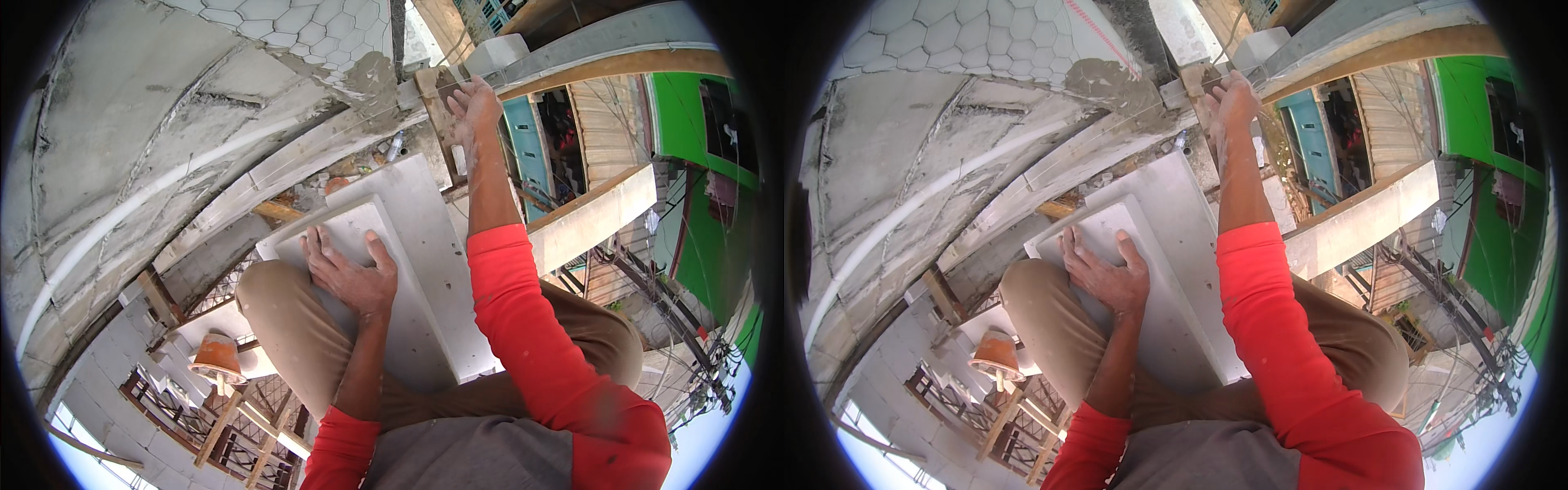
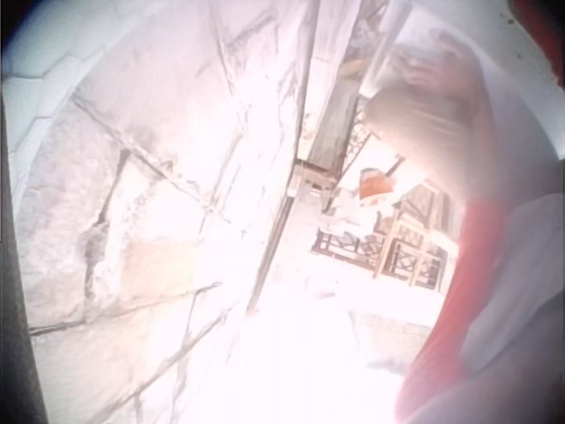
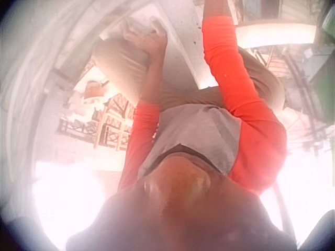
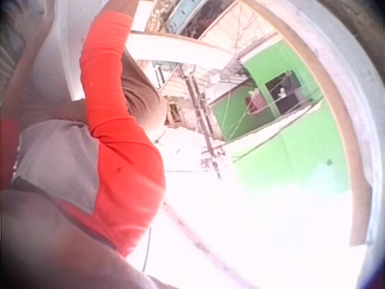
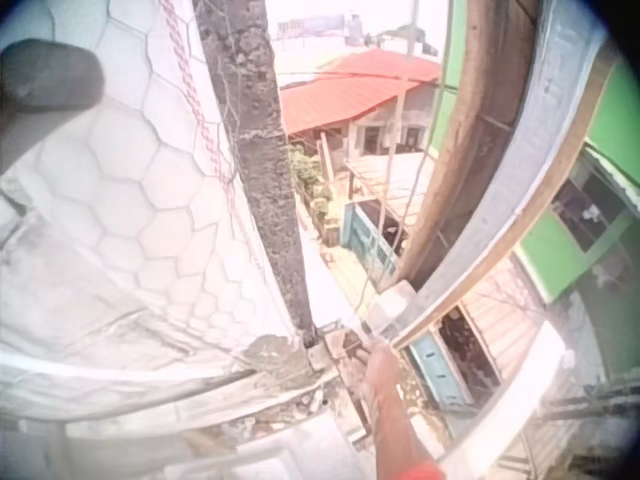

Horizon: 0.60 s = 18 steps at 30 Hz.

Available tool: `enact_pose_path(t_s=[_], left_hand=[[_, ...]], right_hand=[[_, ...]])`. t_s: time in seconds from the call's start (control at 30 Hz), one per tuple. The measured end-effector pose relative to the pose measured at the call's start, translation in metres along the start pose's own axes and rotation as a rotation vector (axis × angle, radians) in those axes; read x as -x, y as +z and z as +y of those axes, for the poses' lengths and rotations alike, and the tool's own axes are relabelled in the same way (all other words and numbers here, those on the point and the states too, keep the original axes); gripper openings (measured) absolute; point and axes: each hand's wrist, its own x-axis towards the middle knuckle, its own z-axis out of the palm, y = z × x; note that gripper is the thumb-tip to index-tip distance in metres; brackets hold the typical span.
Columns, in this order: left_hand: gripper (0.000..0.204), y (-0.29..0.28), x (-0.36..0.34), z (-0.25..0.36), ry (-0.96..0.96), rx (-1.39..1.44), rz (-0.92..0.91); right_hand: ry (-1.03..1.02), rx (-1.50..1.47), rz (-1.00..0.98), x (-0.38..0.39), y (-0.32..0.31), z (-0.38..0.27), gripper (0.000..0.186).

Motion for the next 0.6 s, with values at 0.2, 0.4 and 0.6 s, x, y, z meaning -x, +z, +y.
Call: enact_pose_path(t_s=[0.2, 0.4, 0.6], left_hand=[[0.066, 0.000, 0.001, -0.001, 0.024, 0.006, -0.003], [0.066, 0.006, 0.007, -0.001, 0.023, -0.022, -0.019], [0.067, 0.008, 0.009, 0.002, 0.041, -0.049, -0.019]], right_hand=[[-0.253, 0.123, 0.045, -0.016, -0.030, 0.007, 0.020], [-0.423, 0.221, 0.125, -0.073, -0.075, -0.024, 0.019], [0.021, 0.332, -0.241, -0.120, -0.084, -0.083, 0.032]])
